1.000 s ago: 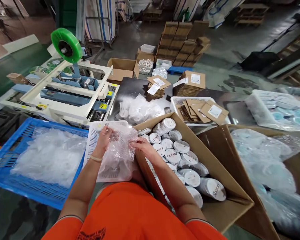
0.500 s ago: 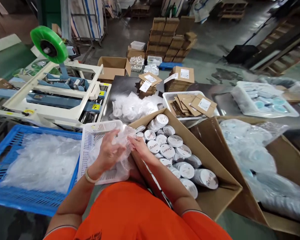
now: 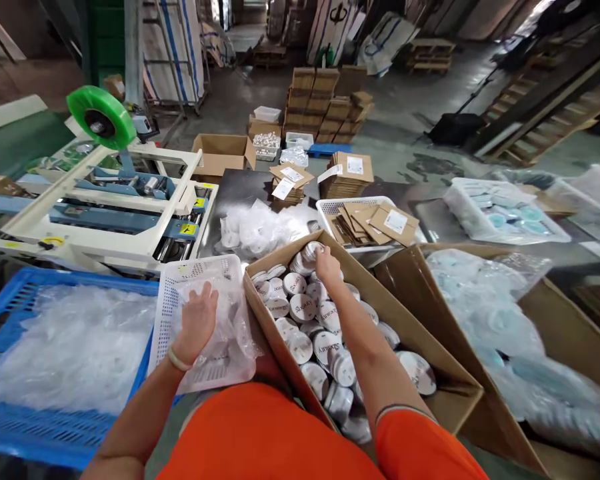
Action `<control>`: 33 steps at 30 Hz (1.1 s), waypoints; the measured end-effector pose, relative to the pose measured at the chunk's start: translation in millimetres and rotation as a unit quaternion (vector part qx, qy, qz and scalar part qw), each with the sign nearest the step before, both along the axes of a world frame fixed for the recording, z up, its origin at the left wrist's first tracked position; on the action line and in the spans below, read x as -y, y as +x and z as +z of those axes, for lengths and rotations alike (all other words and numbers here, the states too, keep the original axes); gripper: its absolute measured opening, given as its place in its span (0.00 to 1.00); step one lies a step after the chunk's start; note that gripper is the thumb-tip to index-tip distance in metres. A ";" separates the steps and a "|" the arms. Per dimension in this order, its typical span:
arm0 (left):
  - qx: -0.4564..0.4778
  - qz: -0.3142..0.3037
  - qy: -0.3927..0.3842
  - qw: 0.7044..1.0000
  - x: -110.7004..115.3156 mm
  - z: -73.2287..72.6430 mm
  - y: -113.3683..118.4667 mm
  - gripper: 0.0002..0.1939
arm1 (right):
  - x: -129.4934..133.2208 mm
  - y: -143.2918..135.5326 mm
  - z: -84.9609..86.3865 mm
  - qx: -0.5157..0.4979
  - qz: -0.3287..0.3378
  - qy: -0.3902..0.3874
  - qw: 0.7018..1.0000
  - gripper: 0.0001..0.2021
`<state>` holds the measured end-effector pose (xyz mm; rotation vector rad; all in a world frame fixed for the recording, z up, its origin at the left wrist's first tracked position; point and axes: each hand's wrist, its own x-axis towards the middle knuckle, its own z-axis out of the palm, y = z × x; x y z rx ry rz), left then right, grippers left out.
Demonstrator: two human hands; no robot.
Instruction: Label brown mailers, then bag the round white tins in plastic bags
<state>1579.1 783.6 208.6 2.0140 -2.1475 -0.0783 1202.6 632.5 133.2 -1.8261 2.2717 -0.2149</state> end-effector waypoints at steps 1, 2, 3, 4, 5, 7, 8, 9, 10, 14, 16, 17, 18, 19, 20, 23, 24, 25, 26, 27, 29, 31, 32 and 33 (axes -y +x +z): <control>0.005 0.005 0.017 1.000 2.1 -4.2 -1.2 0.20 | -2.3 -0.6 4.4 0.010 -0.005 0.000 1.000 0.15; 0.000 0.010 0.026 1.000 5.3 -8.0 -2.7 0.20 | -6.9 2.9 11.1 0.036 -0.016 -0.016 0.999 0.14; -0.019 0.012 0.029 0.999 9.7 -10.8 -4.3 0.20 | -13.9 10.6 19.7 0.085 -0.020 -0.041 0.995 0.13; -0.048 0.011 0.026 0.998 15.0 -12.3 -5.9 0.20 | -23.2 22.3 29.4 0.160 -0.002 -0.067 0.985 0.14; -0.081 0.009 0.024 0.996 21.0 -12.3 -7.6 0.21 | -34.2 37.5 39.2 0.258 0.035 -0.084 0.962 0.16; -0.146 0.007 0.021 0.989 33.4 -8.3 -10.9 0.22 | -58.0 74.2 56.4 0.462 0.154 -0.064 0.871 0.21; -0.177 0.003 0.017 0.984 39.0 -4.8 -12.6 0.21 | -68.4 92.9 62.7 0.532 0.212 -0.021 0.820 0.24; -0.205 -0.006 0.009 0.979 43.5 -0.8 -14.1 0.21 | -76.5 109.8 67.2 0.570 0.252 0.019 0.782 0.26; -0.232 -0.019 -0.002 0.972 47.1 3.2 -15.3 0.22 | -81.5 124.0 70.0 0.586 0.276 0.049 0.761 0.26; -0.290 -0.063 -0.023 0.955 57.2 13.8 -18.7 0.32 | -74.8 146.7 72.2 0.430 0.291 0.004 0.855 0.17; -0.287 -0.067 -0.019 0.955 69.1 16.6 -21.0 0.33 | -62.8 145.4 73.9 0.271 0.312 -0.040 0.910 0.18; -0.286 -0.069 -0.018 0.956 78.8 18.9 -22.5 0.33 | -55.3 144.1 76.0 0.200 0.329 -0.054 0.921 0.22; -0.287 -0.068 -0.019 0.955 90.8 22.2 -24.2 0.32 | -46.3 143.0 79.0 0.145 0.347 -0.064 0.924 0.27; -0.293 -0.065 -0.022 0.954 104.7 26.6 -25.8 0.30 | -35.2 142.2 82.8 0.107 0.365 -0.075 0.922 0.30; -0.304 -0.064 -0.026 0.950 119.5 32.1 -26.9 0.28 | -21.5 141.6 87.2 0.082 0.378 -0.088 0.918 0.29; -0.363 -0.093 -0.058 0.925 157.5 48.0 -25.8 0.20 | 35.1 140.1 100.4 0.066 0.352 -0.132 0.924 0.13; -0.389 -0.109 -0.074 0.912 163.9 50.6 -23.9 0.18 | 56.8 138.8 103.2 0.074 0.317 -0.147 0.934 0.12; -0.414 -0.120 -0.089 0.898 165.5 50.8 -21.5 0.17 | 77.9 136.5 104.4 0.084 0.271 -0.170 0.944 0.13; -0.434 -0.120 -0.098 0.888 162.0 48.4 -18.7 0.16 | 96.7 133.1 103.8 0.091 0.223 -0.186 0.953 0.14; -0.447 -0.106 -0.096 0.883 153.2 43.1 -15.6 0.14 | 112.0 128.5 101.1 0.095 0.175 -0.196 0.960 0.14; -0.441 -0.066 -0.039 0.894 122.0 24.4 -8.8 0.08 | 128.8 116.8 89.9 0.097 0.097 -0.181 0.974 0.16; -0.392 -0.054 0.089 0.914 78.2 -3.4 -3.2 0.03 | 127.6 105.6 72.5 0.099 0.064 -0.136 0.984 0.17; -0.359 -0.073 0.167 0.915 54.0 -19.5 -2.1 0.04 | 122.1 101.5 62.9 0.101 0.064 -0.110 0.987 0.15; -0.331 -0.094 0.228 0.911 29.5 -36.1 -2.9 0.07 | 114.6 98.8 53.5 0.104 0.073 -0.087 0.988 0.14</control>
